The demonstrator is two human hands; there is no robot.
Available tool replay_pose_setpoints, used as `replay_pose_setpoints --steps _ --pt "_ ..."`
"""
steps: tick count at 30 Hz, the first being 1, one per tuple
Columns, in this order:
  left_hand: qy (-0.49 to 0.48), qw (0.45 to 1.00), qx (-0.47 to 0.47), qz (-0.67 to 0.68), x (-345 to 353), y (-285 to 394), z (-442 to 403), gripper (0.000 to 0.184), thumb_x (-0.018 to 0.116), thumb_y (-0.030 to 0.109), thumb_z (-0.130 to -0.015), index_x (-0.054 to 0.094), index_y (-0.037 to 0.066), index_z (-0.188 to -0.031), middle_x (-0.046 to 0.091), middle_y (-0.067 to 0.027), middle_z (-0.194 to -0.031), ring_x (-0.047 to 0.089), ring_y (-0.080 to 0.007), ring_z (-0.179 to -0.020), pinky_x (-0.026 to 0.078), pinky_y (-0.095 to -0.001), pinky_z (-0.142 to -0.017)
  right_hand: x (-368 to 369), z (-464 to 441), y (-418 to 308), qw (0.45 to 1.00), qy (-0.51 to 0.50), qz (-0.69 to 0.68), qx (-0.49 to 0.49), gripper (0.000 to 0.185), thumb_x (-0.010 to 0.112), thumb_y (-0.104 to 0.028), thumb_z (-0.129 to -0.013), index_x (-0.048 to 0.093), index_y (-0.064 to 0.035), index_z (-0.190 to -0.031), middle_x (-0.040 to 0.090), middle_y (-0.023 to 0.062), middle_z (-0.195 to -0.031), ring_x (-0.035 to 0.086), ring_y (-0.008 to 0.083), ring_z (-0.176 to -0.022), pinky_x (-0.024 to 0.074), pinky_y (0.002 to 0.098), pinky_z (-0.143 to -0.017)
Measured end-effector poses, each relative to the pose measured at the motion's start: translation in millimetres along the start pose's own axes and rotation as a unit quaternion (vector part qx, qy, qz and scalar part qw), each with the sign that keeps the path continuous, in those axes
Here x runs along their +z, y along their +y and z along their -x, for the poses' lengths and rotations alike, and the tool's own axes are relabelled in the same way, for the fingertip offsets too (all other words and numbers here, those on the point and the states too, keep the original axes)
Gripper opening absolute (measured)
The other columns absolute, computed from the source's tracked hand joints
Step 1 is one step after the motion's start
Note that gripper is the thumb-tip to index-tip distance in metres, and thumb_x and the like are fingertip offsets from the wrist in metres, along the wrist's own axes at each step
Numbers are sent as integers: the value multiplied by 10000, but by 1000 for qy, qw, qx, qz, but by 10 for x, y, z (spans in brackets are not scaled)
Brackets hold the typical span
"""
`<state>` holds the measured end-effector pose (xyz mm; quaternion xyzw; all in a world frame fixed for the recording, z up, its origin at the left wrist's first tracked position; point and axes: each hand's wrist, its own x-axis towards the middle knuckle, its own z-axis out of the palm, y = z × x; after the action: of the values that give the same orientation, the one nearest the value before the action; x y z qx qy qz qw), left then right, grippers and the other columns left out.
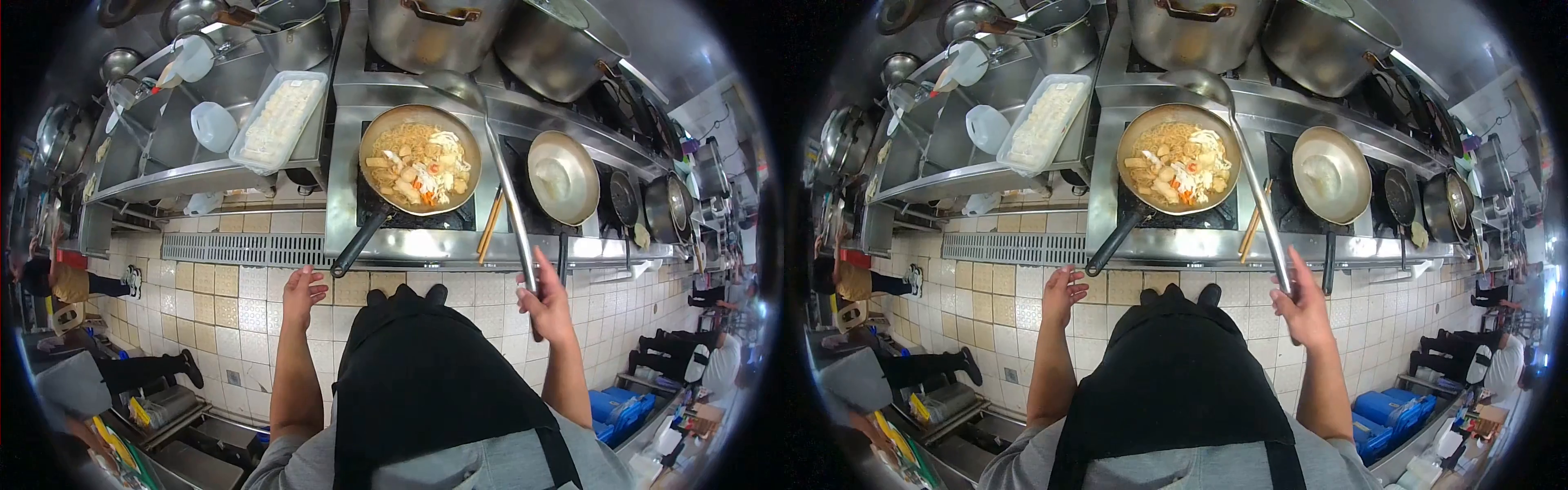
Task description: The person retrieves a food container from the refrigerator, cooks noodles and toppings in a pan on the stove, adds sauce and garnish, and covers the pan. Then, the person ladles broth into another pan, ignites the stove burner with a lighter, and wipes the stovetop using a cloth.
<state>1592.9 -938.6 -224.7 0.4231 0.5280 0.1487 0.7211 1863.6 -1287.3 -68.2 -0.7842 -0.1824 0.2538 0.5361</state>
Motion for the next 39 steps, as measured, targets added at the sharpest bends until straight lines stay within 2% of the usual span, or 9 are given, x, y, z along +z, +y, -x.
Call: replay_pose_setpoints --steps 3,10,11,16,18,26,28,30,39 --pt "-38 999 21 12 168 78 11 445 539 417 -951 526 56 -1210 633 -78 -966 641 -178 -755 522 -301 -688 206 -126 -66 998 4 14 66 586 582 -14 -881 390 -100 -1428 497 -28 -730 431 54 -510 393 219 -442" --pt "-144 988 52 25 493 149 133 471 464 441 -982 516 55 -1247 641 -69 -958 650 -181 -779 529 -313 -727 342 -506 535 979 44 155 -127 559 597 -29 -885 415 -81 -1411 511 -22 -732 439 64 -525 396 234 -461" --pt "-146 988 56 17 553 179 173 440 468 438 -982 532 61 -1199 655 -86 -979 652 -174 -767 532 -315 -721 357 -483 394 995 11 98 -13 553 602 -24 -876 414 -29 -1396 553 164 -1309 539 194 -1180 395 288 -995" --pt "-129 989 68 -3 710 128 192 403 460 429 -988 555 54 -1103 660 -89 -963 653 -165 -750 525 -300 -704 484 -444 355 976 -36 132 167 542 614 -111 -887 431 -71 -1396 588 154 -1231 574 214 -1096 419 290 -957" --pt "-120 990 66 36 767 137 213 427 436 437 -994 545 42 -1114 659 -96 -958 654 -172 -743 527 -301 -708 410 -298 440 991 -47 125 25 586 607 -56 -886 400 -136 -1429 477 -18 -677 417 68 -488 382 255 -425" --pt "-113 990 78 37 778 106 161 469 429 468 -989 544 31 -1111 651 -103 -947 647 -186 -738 530 -317 -707 267 -682 385 989 -8 144 1 573 619 -74 -877 424 -120 -1415 510 -7 -688 407 68 -490 371 252 -434" --pt "-112 990 77 33 777 112 154 473 429 471 -988 544 29 -1114 651 -102 -946 647 -185 -737 529 -315 -707 294 -834 206 983 -20 180 1 577 629 -92 -871 429 -125 -1412 543 44 -693 475 122 -543 440 296 -513" --pt "-110 990 76 34 775 118 158 484 429 476 -987 545 25 -1120 650 -99 -944 646 -181 -736 527 -309 -708 296 -894 53 960 -80 267 37 551 634 -117 -857 461 -127 -1380 647 224 -1021 646 302 -882 483 353 -831" --pt "-113 991 74 22 748 159 166 538 393 510 -987 537 24 -1169 642 -95 -950 645 -178 -751 519 -313 -713 -775 -601 -306 848 2 503 -168 569 631 -18 -805 531 -205 -1333 638 161 -969 643 327 -803 522 422 -716"
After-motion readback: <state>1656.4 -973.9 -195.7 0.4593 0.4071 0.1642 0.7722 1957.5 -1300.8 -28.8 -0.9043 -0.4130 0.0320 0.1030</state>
